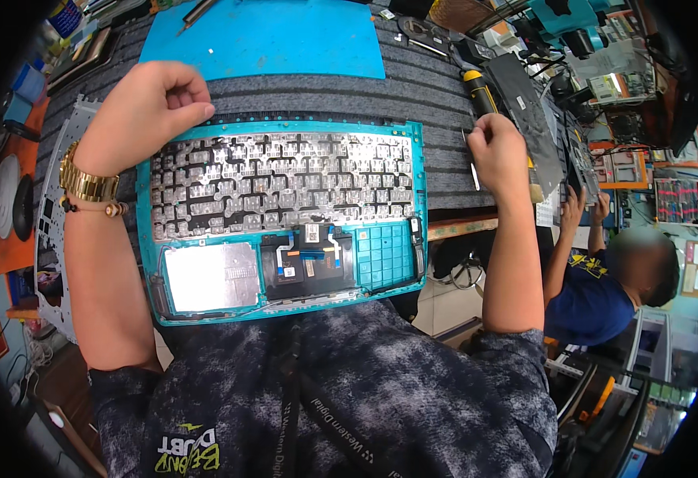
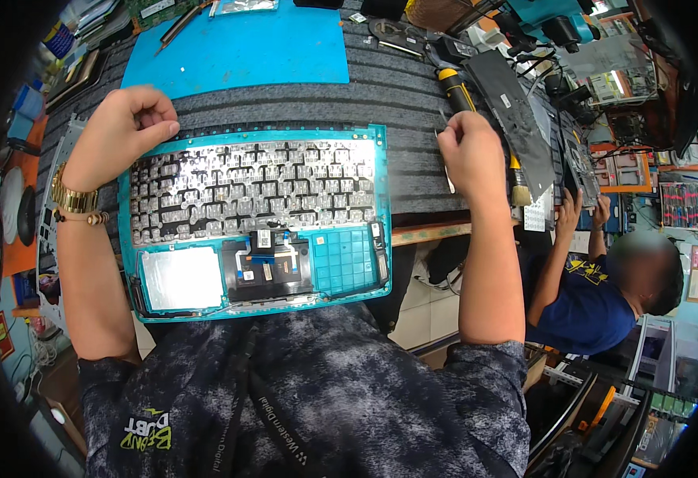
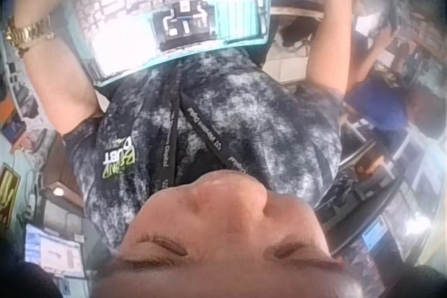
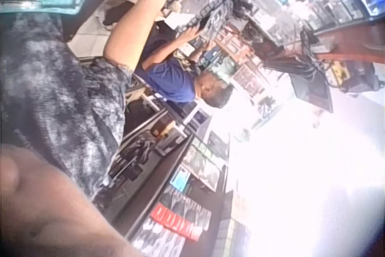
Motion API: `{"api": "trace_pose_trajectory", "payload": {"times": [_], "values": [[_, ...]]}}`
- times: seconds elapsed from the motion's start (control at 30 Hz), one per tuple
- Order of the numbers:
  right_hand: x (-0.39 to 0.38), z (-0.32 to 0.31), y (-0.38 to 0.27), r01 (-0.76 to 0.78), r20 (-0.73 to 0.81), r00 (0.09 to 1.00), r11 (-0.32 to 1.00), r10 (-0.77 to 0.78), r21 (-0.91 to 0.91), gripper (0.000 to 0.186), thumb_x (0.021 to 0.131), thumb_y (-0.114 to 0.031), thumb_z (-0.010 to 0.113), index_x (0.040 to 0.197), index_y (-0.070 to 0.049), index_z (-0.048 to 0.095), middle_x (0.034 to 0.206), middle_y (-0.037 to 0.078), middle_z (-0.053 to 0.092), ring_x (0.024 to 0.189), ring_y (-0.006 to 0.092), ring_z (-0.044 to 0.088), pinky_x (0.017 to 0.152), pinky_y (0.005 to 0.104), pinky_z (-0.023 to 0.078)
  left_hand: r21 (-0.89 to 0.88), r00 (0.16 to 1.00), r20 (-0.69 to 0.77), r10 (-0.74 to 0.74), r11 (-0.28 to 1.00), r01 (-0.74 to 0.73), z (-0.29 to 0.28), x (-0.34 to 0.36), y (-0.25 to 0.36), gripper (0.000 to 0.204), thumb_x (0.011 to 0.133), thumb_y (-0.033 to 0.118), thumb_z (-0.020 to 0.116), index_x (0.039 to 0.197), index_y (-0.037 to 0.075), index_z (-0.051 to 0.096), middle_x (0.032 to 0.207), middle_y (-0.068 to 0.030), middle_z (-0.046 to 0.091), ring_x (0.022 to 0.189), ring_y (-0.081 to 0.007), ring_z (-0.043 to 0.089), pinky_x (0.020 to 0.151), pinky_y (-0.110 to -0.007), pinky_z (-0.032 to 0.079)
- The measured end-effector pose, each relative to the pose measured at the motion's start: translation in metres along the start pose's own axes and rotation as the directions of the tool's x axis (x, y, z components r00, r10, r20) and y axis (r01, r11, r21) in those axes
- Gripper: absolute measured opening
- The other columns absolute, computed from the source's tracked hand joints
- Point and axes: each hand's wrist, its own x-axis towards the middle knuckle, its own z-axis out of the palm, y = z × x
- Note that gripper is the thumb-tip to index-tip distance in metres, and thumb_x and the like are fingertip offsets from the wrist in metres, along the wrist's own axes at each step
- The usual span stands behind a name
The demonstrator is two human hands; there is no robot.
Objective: The person removes small metal components and brackets from the interior of a laptop chassis, turns the laptop over to inspect the keyboard side, and uses a black tool to adjust or remove components along the top edge of the keyboard area.
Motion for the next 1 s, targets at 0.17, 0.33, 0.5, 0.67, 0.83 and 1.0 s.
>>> {"api": "trace_pose_trajectory", "payload": {"times": [0.17,0.33,0.5,0.67,0.83,1.0], "values": [[-0.044,-0.021,-0.033,0.16,0.045,0.982,0.924,-0.186,0.347,0.01,0.108,-0.003,0.072,0.118,-0.001,0.07,0.105,0.012,0.078,0.091,0.0205,0.077,0.08,0.0378,0.061,-0.039,0.987,-0.013,0.158,0.987,-0.159,0.007,0.004,0.004,0.017,0.099,0.012,0.089,0.105,-0.003,0.082,0.095,-0.0075,0.077,0.086,-0.0174,0.072,0.08,-0.035,0.061],[-0.09,-0.017,-0.081,0.448,0.174,0.827,0.815,-0.534,0.368,0.021,0.101,-0.001,0.079,0.122,-0.006,0.076,0.11,0.017,0.076,0.099,0.0434,0.078,0.084,0.0462,0.063,-0.049,0.985,-0.009,0.174,0.983,-0.174,0.017,0.005,0.007,0.019,0.098,0.011,0.089,0.107,-0.003,0.081,0.102,-0.0121,0.078,0.091,-0.0241,0.075,0.086,-0.039,0.063],[-0.096,-0.004,-0.101,0.52,0.148,0.799,0.792,-0.583,0.319,0.018,0.096,-0.003,0.084,0.113,-0.006,0.079,0.106,0.011,0.071,0.091,0.0372,0.076,0.076,0.0477,0.062,-0.033,0.987,0.006,0.158,0.987,-0.158,0.017,0.004,0.01,0.019,0.098,0.011,0.09,0.107,-0.004,0.081,0.101,-0.0116,0.078,0.091,-0.0231,0.075,0.086,-0.038,0.063],[-0.093,0.0,-0.102,0.513,0.151,0.803,0.798,-0.576,0.316,0.016,0.096,-0.004,0.085,0.111,-0.006,0.079,0.104,0.011,0.07,0.089,0.0362,0.075,0.074,0.0472,0.061,-0.037,0.99,0.007,0.138,0.99,-0.137,0.017,0.003,0.012,0.019,0.098,0.011,0.09,0.108,-0.004,0.081,0.099,-0.0111,0.08,0.088,-0.0212,0.075,0.083,-0.037,0.063],[-0.091,0.002,-0.103,0.527,0.151,0.793,0.789,-0.59,0.316,0.016,0.096,-0.004,0.085,0.111,-0.005,0.081,0.103,0.011,0.07,0.088,0.0357,0.075,0.073,0.0469,0.061,-0.048,0.993,0.016,0.118,0.992,-0.117,0.018,0.003,0.01,0.02,0.098,0.011,0.089,0.109,-0.003,0.083,0.097,-0.0107,0.08,0.085,-0.0197,0.074,0.08,-0.036,0.063],[-0.088,0.003,-0.103,0.534,0.166,0.786,0.789,-0.596,0.304,0.019,0.094,0.002,0.088,0.112,-0.003,0.084,0.104,0.01,0.073,0.085,0.0284,0.076,0.074,0.0401,0.06,-0.037,0.994,0.015,0.111,0.993,-0.11,0.018,0.003,0.011,0.019,0.098,0.012,0.089,0.108,-0.003,0.083,0.096,-0.0105,0.08,0.085,-0.0196,0.074,0.079,-0.036,0.063]]}}
